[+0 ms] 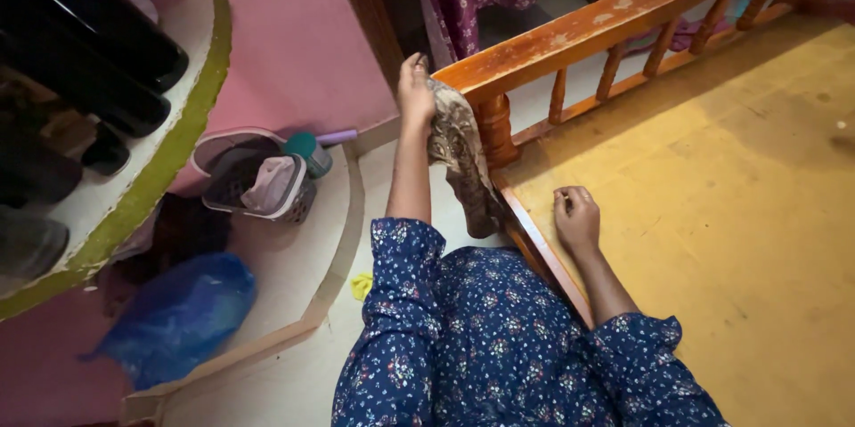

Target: The person sits on the floor and wipes the wooden bed frame with a cloth. They clean the headboard and side rails, occasionally adjusting the cloth in their hands.

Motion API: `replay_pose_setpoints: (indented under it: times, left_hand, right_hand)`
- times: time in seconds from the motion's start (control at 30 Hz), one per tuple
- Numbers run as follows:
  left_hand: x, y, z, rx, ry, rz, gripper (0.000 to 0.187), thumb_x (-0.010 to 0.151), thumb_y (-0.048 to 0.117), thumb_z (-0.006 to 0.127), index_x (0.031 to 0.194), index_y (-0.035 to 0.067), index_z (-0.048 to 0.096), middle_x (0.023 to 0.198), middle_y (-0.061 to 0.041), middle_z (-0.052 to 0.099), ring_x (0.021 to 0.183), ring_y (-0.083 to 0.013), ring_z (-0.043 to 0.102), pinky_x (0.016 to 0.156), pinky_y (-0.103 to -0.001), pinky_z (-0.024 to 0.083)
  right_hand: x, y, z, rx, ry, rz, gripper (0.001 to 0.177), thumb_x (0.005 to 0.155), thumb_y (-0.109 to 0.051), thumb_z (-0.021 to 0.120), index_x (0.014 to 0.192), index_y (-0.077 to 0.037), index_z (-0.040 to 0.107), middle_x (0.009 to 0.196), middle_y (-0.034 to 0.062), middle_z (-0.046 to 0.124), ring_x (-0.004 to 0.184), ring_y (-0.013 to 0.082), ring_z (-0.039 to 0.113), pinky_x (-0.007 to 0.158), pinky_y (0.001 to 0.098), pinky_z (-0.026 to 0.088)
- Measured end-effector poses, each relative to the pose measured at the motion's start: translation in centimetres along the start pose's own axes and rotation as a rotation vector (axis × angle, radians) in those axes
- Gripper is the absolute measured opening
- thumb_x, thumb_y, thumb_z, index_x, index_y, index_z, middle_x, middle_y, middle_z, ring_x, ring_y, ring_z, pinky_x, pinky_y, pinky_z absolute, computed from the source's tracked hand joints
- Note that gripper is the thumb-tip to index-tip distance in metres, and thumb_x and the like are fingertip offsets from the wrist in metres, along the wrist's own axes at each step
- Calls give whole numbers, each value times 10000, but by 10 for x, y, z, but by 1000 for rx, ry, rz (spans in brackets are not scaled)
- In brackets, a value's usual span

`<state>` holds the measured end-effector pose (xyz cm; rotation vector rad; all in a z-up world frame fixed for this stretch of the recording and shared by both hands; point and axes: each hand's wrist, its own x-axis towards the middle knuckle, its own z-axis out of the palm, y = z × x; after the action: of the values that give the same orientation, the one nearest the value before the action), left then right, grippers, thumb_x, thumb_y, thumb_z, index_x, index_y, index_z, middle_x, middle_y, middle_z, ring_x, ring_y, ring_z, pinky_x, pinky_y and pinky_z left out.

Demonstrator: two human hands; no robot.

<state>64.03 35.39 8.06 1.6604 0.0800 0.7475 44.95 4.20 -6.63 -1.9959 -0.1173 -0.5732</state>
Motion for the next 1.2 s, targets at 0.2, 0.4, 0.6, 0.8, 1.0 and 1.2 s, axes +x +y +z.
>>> replay_pose_setpoints:
  times: [0.2, 0.4, 0.6, 0.8, 1.0, 1.2]
  left_hand:
    - [16, -80, 4, -562, 154, -201, 418, 1108, 321, 445, 1366, 29, 598, 1283, -107, 672, 1131, -212, 646, 1011, -367, 508]
    - [-38, -70, 16, -961, 116, -518, 582, 1079, 512, 342, 1281, 48, 631, 1185, -116, 704, 1050, -271, 686, 942, -418, 561]
    - [-86, -61, 38, -1082, -20, -493, 617, 1097, 570, 320, 1215, 45, 622, 1059, -132, 698, 964, -293, 685, 866, -448, 580]
    - [-136, -42, 82, -958, 43, -399, 354, 1085, 224, 399, 1387, 94, 530, 1291, -72, 643, 1149, -226, 641, 1008, -392, 523]
    - [-122, -47, 73, -990, 141, -372, 382, 1061, 160, 500, 1422, 35, 509, 1376, -114, 591, 1230, -257, 588, 1089, -425, 475]
    - [-110, 4, 24, -1361, 111, -635, 718, 987, 631, 390, 1450, 89, 482, 1476, -196, 485, 1304, -349, 488, 1094, -488, 393]
  right_hand:
    - [3, -2, 5, 0, -1, 61, 166, 990, -173, 637, 1016, -29, 716, 1023, 155, 689, 795, 277, 699, 730, 388, 555]
    - [3, 4, 5, -100, 5, 4, 183, 987, -213, 645, 986, -54, 735, 1022, 141, 709, 866, 305, 691, 789, 407, 549]
    - [4, 5, 5, -135, -25, 40, 185, 987, -212, 647, 986, -50, 738, 1010, 145, 710, 853, 312, 688, 790, 411, 547]
    - [6, 11, 3, -126, -4, -22, 188, 982, -197, 651, 981, -31, 740, 998, 167, 709, 865, 324, 688, 797, 411, 550]
    - [4, 6, -3, -86, -18, 6, 186, 988, -178, 644, 977, -16, 734, 1002, 170, 706, 845, 314, 692, 781, 396, 555]
    - [6, 6, 0, -66, -5, -7, 180, 981, -179, 655, 969, -19, 736, 990, 165, 707, 838, 311, 689, 767, 391, 550]
